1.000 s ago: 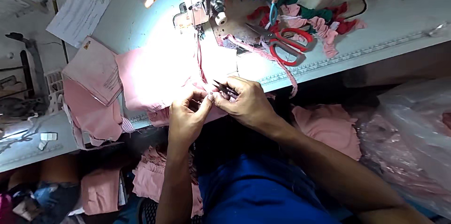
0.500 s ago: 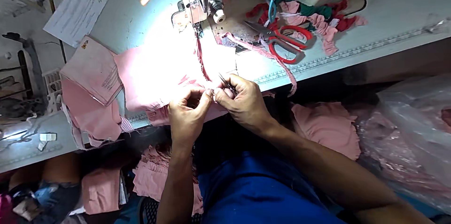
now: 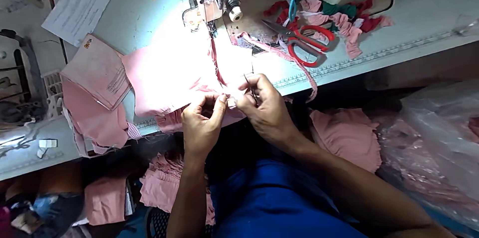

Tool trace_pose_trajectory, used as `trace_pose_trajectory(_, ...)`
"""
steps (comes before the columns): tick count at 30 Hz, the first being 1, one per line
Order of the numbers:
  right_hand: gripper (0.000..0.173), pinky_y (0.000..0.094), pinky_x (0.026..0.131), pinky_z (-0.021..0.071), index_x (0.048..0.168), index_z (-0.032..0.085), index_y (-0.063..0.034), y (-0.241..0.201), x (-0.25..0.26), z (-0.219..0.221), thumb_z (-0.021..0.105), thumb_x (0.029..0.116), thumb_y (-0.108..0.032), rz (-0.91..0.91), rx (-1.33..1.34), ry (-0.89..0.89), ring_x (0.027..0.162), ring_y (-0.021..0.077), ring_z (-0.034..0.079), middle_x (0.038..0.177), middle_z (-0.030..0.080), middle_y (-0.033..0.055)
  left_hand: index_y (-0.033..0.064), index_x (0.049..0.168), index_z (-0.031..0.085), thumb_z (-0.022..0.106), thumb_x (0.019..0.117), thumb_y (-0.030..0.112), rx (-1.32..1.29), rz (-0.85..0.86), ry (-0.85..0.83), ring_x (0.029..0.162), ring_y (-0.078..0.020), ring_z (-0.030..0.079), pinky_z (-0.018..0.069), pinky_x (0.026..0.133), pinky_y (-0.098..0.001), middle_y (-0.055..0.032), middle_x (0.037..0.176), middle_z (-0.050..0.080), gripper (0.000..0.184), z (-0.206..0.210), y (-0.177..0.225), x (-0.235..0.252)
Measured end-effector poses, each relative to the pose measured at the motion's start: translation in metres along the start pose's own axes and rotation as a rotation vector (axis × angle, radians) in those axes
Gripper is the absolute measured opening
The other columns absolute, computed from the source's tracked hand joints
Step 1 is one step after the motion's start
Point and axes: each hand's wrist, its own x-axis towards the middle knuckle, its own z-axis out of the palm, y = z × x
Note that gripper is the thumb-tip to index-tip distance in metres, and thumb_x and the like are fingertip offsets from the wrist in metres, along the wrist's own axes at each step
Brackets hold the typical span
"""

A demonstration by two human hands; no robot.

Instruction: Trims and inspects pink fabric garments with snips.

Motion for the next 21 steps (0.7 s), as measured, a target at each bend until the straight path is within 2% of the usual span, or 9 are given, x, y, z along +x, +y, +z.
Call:
trace_pose_trajectory(1, 0.016, 0.0193, 0.047, 0.0433, 0.115, 0.055, -0.0127, -0.005, -0.003, -0.005, 0.054, 0.1048, -0.025, 0.006, 0.066, -0.061, 0.056, 0.0047, 0.051, 0.078, 0.056, -0.0023, 0.0081, 0.098, 0.071, 0.068, 0.0988, 0.014, -0.004, -0.005, -0.004, 0.062, -0.0067, 0.064, 0.0546, 0.053, -0.0217, 0.0011, 0.077, 0.069, 0.007, -0.002, 0.001, 0.0)
trace_pose_trajectory(3, 0.019, 0.0177, 0.044, 0.0323, 0.113, 0.054, -0.0156, -0.01, -0.009, -0.011, 0.04, 0.1085, -0.028, 0.077, 0.269, -0.215, 0.051, 0.004, 0.039, 0.072, 0.047, -0.003, 0.0079, 0.098, 0.071, 0.068, 0.0985, 0.014, -0.005, -0.005, -0.008, 0.062, -0.0065, 0.064, 0.055, 0.053, -0.0214, 0.0013, 0.077, 0.068, 0.007, -0.003, 0.004, 0.001)
trace_pose_trajectory(5, 0.024, 0.0164, 0.045, 0.0305, 0.109, 0.055, -0.0154, -0.009, -0.008, -0.013, 0.035, 0.1094, -0.029, 0.198, 0.416, -0.337, 0.05, 0.0031, 0.036, 0.07, 0.045, -0.0031, 0.0079, 0.098, 0.071, 0.068, 0.0986, 0.014, -0.005, 0.011, -0.013, 0.062, -0.0068, 0.065, 0.0551, 0.053, -0.0215, 0.0011, 0.077, 0.069, 0.007, -0.002, 0.005, 0.002)
trace_pose_trajectory(8, 0.023, 0.0158, 0.043, 0.0311, 0.104, 0.056, -0.0134, -0.006, -0.004, -0.013, 0.038, 0.1099, -0.027, 0.36, 0.478, -0.339, 0.046, 0.003, 0.036, 0.065, 0.045, -0.0023, 0.0081, 0.099, 0.071, 0.068, 0.0992, 0.014, 0.003, 0.018, -0.019, 0.064, -0.0069, 0.066, 0.0562, 0.055, -0.022, 0.0011, 0.078, 0.07, 0.007, -0.001, 0.004, 0.002)
trace_pose_trajectory(12, 0.022, 0.0141, 0.042, 0.0286, 0.099, 0.055, -0.0132, -0.008, -0.003, -0.015, 0.04, 0.11, -0.025, 0.475, 0.507, -0.325, 0.045, 0.0011, 0.034, 0.063, 0.045, -0.003, 0.008, 0.099, 0.07, 0.067, 0.0997, 0.014, 0.022, 0.016, -0.015, 0.062, -0.0059, 0.064, 0.0548, 0.053, -0.021, 0.0016, 0.077, 0.068, 0.007, -0.001, 0.003, 0.001)
trace_pose_trajectory(21, 0.024, 0.0143, 0.041, 0.0269, 0.091, 0.056, -0.0104, -0.006, 0.002, -0.01, 0.045, 0.1097, -0.022, 0.506, 0.492, -0.27, 0.043, 0.0018, 0.032, 0.06, 0.044, -0.002, 0.0088, 0.1, 0.071, 0.066, 0.1004, 0.016, 0.062, 0.005, -0.025, 0.06, -0.0057, 0.064, 0.0538, 0.051, -0.0209, 0.0021, 0.078, 0.069, 0.009, 0.001, 0.004, 0.0)
